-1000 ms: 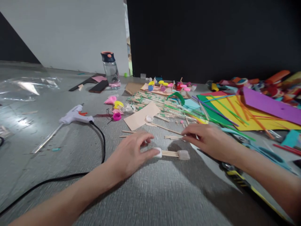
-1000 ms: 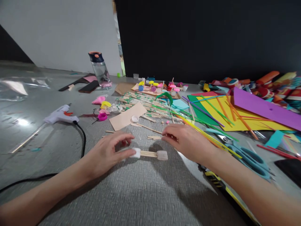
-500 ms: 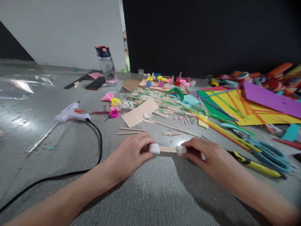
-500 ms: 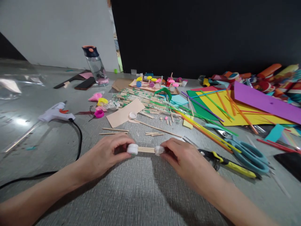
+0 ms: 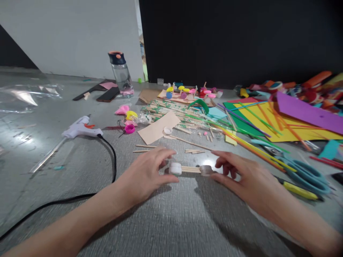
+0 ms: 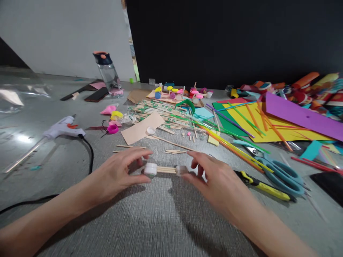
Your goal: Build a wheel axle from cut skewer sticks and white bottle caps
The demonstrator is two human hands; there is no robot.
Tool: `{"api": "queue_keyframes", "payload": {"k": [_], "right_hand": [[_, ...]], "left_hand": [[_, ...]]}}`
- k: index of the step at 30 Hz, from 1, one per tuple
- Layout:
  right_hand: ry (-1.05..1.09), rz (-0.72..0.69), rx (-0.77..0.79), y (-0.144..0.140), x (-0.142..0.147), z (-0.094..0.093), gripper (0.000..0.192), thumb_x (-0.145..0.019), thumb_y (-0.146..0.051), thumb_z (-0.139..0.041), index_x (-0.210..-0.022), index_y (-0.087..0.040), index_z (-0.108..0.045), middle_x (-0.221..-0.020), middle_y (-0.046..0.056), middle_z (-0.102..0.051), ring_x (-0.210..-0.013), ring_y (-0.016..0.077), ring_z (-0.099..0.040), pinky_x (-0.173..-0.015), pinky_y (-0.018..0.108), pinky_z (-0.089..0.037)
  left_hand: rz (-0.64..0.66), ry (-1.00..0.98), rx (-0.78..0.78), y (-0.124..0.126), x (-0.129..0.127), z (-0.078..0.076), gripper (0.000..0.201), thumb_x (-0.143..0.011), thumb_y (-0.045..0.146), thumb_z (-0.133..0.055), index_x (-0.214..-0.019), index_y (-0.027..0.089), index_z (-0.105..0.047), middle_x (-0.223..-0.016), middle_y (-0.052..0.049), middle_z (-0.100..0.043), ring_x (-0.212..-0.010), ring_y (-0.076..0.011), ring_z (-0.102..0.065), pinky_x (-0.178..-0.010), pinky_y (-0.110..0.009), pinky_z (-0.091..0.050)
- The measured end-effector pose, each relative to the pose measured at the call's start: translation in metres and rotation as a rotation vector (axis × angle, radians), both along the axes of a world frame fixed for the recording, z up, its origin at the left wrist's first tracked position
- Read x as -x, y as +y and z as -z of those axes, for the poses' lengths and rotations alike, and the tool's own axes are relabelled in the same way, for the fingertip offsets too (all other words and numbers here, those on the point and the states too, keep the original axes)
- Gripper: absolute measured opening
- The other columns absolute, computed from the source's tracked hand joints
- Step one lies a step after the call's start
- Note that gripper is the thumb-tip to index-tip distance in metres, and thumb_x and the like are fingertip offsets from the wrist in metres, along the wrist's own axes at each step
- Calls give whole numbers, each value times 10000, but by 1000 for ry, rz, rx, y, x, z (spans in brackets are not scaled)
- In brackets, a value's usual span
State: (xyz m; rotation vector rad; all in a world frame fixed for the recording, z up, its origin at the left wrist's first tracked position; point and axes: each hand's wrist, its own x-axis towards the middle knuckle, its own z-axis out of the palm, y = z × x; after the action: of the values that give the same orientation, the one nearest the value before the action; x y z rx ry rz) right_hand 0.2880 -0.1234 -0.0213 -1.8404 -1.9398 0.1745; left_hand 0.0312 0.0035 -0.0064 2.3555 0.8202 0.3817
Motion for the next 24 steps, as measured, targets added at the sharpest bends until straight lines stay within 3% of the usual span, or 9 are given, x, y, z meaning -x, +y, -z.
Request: {"api": "queue_keyframes", "payload": {"k": [2,6,10,13,17,20,24], "right_hand": [[-6,21,-50,-7,-3,-5,333,-1001,-478,-573,-1260,-269,-567,-889,-4,-671,-678,156,-630,-584,288,-489],[-13,2,-136,-19,-1,-16,206,-1039,-419,-512,-1152,-270,-597,-882,20,-670,-708,175,-645,-601,304,-499],[-24,-197,-178,-30,18,-20,131,-1049,-307,-500,-1113,-254,-602,-933,38,-684,-795,178,-667,-678,306,-519],[-35,-419,-25,-38,38,-13,167,-1056,-270,-466,-1037,-228,-627,-849,17,-658,-741,169,-642,-631,301,-493],[-112,-543,120,-43,56,-1,218,-1051,-255,-443,-1056,-202,-655,-848,19,-659,-722,197,-643,-639,343,-482],[-95,-451,49,-39,51,4,243,-1061,-223,-408,-1028,-192,-648,-820,18,-646,-716,190,-639,-639,329,-467],[-90,-80,-153,-23,30,7,229,-1057,-285,-427,-1129,-162,-606,-958,89,-662,-745,201,-642,-652,328,-468]], "left_hand": [[-73,-73,-32,0,1,-3,479,-847,397,-769,-1265,216,-621,-1143,-36,-688,-969,-210,-636,-852,-365,-493],[-231,-287,-95,-1,1,-9,223,-975,311,-571,-1162,218,-651,-1150,-41,-704,-1001,-198,-640,-647,-272,-495],[-290,-359,-151,-1,1,-8,194,-976,209,-511,-1117,226,-643,-1171,-38,-706,-1055,-199,-637,-783,-310,-529],[-261,-292,-189,2,0,-2,222,-941,133,-495,-1101,214,-625,-1171,-51,-696,-1072,-209,-631,-908,-371,-518],[-57,-45,-167,7,3,1,270,-862,124,-556,-1122,176,-606,-1156,-84,-683,-1102,-252,-617,-973,-430,-472],[58,90,-77,8,6,-3,362,-806,202,-667,-1161,174,-600,-1118,-80,-682,-1025,-259,-625,-905,-416,-473],[85,84,-52,4,4,-3,222,-829,248,-673,-1041,200,-632,-1022,-42,-680,-948,-229,-615,-846,-373,-457]]}}
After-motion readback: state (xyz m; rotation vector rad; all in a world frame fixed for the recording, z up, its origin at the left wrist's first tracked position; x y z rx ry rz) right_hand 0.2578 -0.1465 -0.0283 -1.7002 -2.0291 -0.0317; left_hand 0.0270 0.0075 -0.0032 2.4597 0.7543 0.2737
